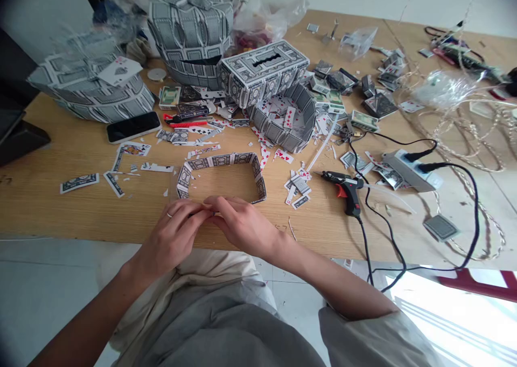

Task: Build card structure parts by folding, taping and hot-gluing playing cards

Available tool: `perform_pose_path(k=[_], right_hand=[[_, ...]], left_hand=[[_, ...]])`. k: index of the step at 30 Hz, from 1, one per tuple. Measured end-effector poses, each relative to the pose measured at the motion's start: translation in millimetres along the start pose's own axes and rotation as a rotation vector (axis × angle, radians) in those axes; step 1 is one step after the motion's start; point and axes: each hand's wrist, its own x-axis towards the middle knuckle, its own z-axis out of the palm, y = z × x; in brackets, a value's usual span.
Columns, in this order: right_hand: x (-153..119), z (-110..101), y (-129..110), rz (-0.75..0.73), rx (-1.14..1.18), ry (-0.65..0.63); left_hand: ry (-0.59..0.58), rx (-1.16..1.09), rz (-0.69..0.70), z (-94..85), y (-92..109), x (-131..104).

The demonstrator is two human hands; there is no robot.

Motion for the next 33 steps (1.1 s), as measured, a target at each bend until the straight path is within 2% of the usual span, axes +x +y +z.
perform_pose_path(k=[10,17,21,26,33], right_hand=[[0,0,0,0.007,0.010,-0.014],[2,-1,2,0.013,0.009,-0.031],[2,-3,2,0.013,-0.001,-0.053],[5,-4,-1,0.000,-0.011,-0.052],[7,-4,-3,0.018,0.019,-0.073]], left_hand=[[0.050,-0.070,-0.048,0.4,-1,1],[0.029,-0.030,-0.046,0.2,-3,4],[0.102,-0.033,-0.043,-6.4,-16,1],[0.050,-0.021,-0.020,-17.6,-37,-5],[0.187,-0.138,0.009,-10.3,-37,-8]])
